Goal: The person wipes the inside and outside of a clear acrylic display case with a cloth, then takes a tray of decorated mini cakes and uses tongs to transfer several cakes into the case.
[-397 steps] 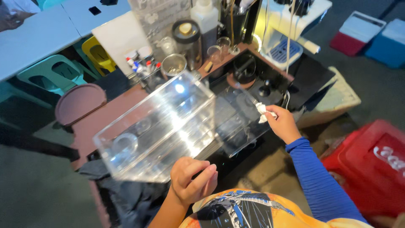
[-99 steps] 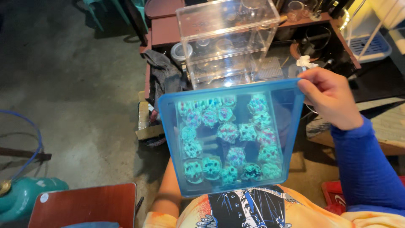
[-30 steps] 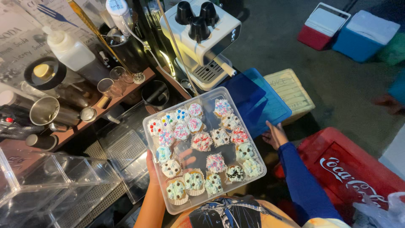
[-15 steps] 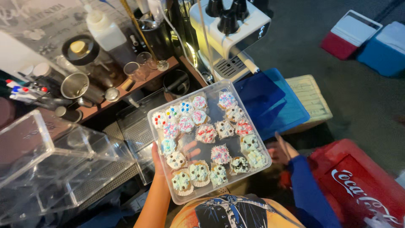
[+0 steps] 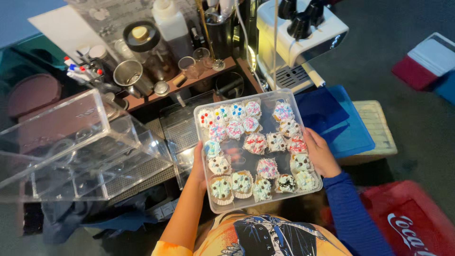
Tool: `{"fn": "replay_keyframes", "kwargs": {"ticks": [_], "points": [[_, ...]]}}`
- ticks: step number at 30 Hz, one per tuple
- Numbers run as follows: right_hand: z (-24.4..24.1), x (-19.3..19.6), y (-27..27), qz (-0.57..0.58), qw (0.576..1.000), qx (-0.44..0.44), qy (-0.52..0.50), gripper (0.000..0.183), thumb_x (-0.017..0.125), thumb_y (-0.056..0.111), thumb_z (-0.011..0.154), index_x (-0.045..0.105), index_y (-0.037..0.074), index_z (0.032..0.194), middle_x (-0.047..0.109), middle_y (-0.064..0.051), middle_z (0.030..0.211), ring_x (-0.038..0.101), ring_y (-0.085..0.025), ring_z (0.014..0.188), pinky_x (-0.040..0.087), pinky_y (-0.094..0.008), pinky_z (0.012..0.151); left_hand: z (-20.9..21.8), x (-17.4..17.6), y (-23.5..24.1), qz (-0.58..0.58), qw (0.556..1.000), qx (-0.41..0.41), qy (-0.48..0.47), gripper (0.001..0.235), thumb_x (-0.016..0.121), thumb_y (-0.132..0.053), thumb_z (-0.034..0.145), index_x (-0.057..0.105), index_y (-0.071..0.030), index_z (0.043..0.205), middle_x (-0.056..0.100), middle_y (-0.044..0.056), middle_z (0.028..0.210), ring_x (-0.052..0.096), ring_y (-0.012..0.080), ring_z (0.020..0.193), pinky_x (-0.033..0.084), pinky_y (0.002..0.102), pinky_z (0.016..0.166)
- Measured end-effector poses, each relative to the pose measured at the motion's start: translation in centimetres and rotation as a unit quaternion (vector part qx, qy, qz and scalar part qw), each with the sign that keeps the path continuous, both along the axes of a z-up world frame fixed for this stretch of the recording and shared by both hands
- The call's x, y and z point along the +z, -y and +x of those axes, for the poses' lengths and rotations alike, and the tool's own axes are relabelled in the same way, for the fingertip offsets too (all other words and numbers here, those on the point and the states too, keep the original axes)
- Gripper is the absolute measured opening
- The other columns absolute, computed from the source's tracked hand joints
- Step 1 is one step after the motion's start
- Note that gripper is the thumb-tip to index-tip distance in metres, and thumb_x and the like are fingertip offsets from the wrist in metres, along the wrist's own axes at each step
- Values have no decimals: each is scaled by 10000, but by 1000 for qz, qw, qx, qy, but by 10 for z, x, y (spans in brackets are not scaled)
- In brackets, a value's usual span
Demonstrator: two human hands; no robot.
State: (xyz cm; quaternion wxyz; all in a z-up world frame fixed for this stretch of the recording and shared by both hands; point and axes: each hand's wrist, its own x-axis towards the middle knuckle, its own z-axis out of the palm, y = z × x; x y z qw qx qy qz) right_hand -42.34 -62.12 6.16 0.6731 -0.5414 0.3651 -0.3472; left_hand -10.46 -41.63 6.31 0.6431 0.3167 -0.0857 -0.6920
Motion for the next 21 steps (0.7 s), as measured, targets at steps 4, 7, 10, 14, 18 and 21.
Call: {"fn": "replay_keyframes", "kwargs": {"ticks": [4,7,10,14,18,21], "points": [[15,-13,5,28,999,11,23,387,471,247,1094,596,2,1366,701,-45,1217,647,-93,1042,521,-260,899,14,13,-14,73,994,23,72,801,336,-706,969,560,-29,1334,697,200,1159,707,328,1028,616,482,821],[33,-18,8,49,998,25,22,377,478,237,1094,608,-1,1356,699,-47,1208,643,-97,1034,520,-262,895,17,32,-32,120,991,48,33,741,384,-657,979,568,-51,1363,716,167,1210,712,317,1061,609,487,827],[49,6,14,-14,995,94,-10,389,465,267,1109,641,5,1335,717,-51,1165,644,-85,1010,526,-259,884,19,47,-50,89,992,88,26,702,410,-635,965,530,-84,1383,709,162,1200,713,336,1060,612,509,825],[86,83,35,-210,949,74,-225,350,584,287,1062,699,48,1290,749,-118,964,651,-141,805,529,-344,690,26,56,-74,39,992,120,10,722,414,-651,968,503,-87,1410,704,169,1196,711,342,1048,621,497,785],[171,163,78,-536,842,25,-65,349,743,169,996,649,-7,1282,740,-131,1078,752,-210,961,594,-329,770,27,46,-87,29,989,145,26,727,427,-645,965,521,-76,1407,707,180,1192,725,339,1027,623,465,756],[267,203,118,-289,945,153,-10,484,672,183,1012,502,17,1435,727,-140,998,739,-208,788,585,-330,636,25,30,-88,13,989,147,5,800,444,-649,1007,545,46,1392,703,259,1151,738,356,992,632,453,769]]}}
